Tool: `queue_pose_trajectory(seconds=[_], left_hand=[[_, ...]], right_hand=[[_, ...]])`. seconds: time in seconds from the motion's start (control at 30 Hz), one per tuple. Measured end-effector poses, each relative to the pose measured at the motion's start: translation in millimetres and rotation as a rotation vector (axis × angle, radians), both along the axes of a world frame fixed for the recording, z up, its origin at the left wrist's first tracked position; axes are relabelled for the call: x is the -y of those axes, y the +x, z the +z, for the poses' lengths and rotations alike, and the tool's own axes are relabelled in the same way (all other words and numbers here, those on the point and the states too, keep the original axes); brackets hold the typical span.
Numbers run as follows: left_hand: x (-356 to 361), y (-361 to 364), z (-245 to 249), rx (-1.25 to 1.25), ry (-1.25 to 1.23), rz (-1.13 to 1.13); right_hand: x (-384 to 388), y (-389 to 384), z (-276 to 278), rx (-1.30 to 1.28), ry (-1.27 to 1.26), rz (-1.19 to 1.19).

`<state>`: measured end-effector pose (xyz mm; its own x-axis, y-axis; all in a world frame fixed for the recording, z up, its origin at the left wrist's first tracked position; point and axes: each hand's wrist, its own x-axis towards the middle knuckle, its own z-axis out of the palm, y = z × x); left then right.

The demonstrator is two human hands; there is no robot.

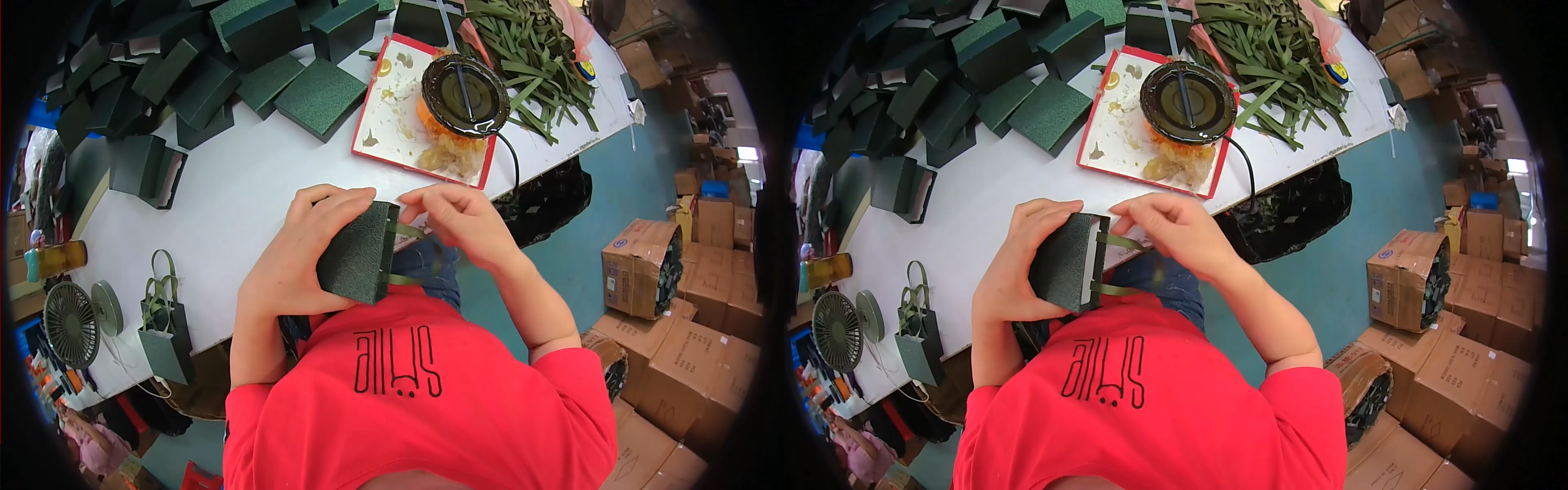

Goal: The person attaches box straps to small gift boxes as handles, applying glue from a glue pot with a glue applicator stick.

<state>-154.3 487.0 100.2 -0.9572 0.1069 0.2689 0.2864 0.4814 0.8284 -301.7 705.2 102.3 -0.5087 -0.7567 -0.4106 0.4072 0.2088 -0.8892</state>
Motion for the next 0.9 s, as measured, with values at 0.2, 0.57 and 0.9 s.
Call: queue_pose_trajectory(seconds=[0.2,0.57,0.9], left_hand=[[3.7,4.2,-0.5,0.071,-0.149,0.179],[35.4,39.5,-16.1,0.3,-0.567,0.779],[66.7,57.6,-29.7,0.497,-0.074,0.874]], right_hand=[[-25.0,-8.6,-15.6,-0.377,-0.166,-0.674],[-66.9,-151.7,-46.8,-1.015,0.261,-0.781],[-30.7,-201.2,-57.1,-1.778,0.503,-0.416]])
